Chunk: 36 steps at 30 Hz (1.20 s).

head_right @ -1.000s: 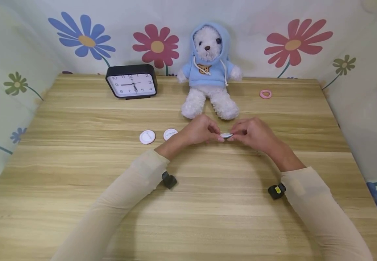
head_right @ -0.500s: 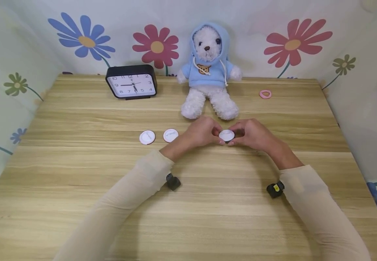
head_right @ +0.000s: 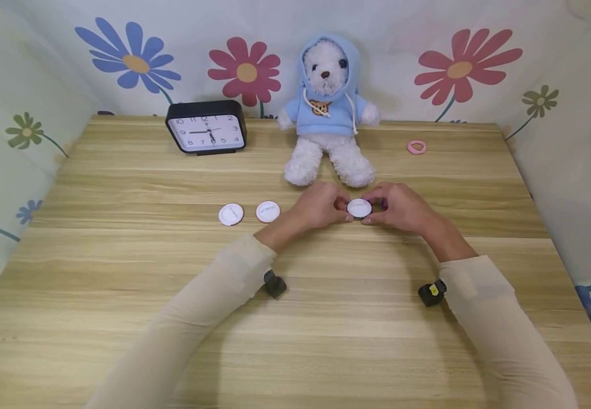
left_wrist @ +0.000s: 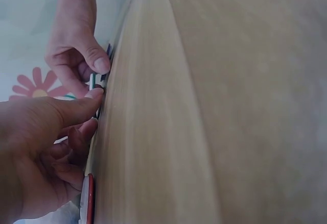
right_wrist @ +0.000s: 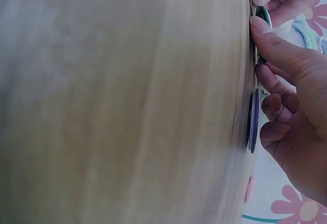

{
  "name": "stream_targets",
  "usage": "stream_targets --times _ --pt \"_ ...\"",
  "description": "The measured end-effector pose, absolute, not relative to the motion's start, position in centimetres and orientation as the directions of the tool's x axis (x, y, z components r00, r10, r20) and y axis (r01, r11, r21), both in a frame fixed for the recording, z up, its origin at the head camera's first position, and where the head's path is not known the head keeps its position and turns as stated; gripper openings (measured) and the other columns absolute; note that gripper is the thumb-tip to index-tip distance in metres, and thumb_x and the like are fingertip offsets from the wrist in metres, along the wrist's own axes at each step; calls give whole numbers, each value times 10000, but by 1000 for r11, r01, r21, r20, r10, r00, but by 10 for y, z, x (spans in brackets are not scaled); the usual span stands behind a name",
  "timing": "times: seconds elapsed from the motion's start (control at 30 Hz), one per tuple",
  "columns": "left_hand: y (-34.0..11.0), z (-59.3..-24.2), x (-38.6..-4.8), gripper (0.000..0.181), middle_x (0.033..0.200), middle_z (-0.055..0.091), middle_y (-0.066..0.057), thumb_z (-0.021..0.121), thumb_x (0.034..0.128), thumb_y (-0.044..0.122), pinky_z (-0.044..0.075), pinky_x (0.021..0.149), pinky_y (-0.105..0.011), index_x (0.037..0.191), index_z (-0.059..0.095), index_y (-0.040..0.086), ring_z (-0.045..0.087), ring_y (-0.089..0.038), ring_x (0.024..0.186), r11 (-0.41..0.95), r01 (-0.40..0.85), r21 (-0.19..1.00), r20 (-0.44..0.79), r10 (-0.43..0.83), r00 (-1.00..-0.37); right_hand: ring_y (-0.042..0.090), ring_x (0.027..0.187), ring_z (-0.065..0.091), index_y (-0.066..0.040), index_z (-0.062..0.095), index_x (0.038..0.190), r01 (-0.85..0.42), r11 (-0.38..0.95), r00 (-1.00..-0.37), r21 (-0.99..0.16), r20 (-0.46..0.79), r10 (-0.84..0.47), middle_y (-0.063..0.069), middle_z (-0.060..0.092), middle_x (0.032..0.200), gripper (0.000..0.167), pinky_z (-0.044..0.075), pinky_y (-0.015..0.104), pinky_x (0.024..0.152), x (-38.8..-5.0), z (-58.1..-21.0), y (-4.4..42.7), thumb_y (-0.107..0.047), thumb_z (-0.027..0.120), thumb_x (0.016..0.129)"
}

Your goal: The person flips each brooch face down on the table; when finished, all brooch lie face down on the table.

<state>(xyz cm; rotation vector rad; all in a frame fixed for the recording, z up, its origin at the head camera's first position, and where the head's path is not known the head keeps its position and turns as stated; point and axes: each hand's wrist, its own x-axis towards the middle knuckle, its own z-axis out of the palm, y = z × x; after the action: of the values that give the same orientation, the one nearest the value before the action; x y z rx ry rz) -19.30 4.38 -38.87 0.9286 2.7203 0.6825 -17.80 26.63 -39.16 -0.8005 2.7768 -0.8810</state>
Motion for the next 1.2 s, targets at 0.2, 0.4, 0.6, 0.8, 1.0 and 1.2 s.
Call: stream_targets --times 0.2,0.4,0.6,0.8,1.0,1.2 --pt "44 -389 -193 184 715 630 100 812 862 346 346 624 -192 794 728 197 510 -55 693 697 538 475 -16 618 -786 100 723 504 6 751 1104 -422 695 -859 -582 12 -512 125 711 941 399 400 159 616 -178 -388 265 -88 896 744" --pt "45 -391 -193 218 679 615 101 812 864 315 323 587 -191 741 692 180 488 -53 660 689 540 483 -17 624 -781 105 726 499 9 750 1102 -410 706 -861 -577 -10 -508 119 695 925 385 394 166 614 -179 -389 265 -100 889 759" --pt "44 -390 -191 153 790 712 70 791 883 324 436 667 -213 878 758 175 596 -68 754 698 527 484 -23 612 -790 87 708 496 -7 747 1103 -405 710 -860 -576 -24 -510 102 689 918 342 411 198 609 -178 -390 265 -88 861 791" --pt "51 -388 -186 190 952 768 33 727 939 300 508 778 -206 1050 765 152 679 -73 878 657 480 581 22 577 -817 3 704 531 6 751 1088 -444 671 -866 -594 91 -492 111 739 886 235 459 170 623 -167 -386 274 -37 781 858" --pt "64 -390 -181 144 951 755 53 715 945 286 484 757 -194 1016 751 166 658 -64 866 630 464 623 17 582 -813 -51 759 523 -24 761 1073 -424 701 -894 -573 143 -424 101 738 908 175 445 140 660 -156 -380 294 -34 736 899" --pt "85 -387 -185 283 1053 730 74 691 943 296 499 805 -193 1206 738 202 647 -48 953 693 445 568 -49 568 -822 -31 722 498 -4 746 1106 -388 736 -911 -555 108 -399 187 743 1009 233 424 164 610 -156 -379 315 -26 761 875"
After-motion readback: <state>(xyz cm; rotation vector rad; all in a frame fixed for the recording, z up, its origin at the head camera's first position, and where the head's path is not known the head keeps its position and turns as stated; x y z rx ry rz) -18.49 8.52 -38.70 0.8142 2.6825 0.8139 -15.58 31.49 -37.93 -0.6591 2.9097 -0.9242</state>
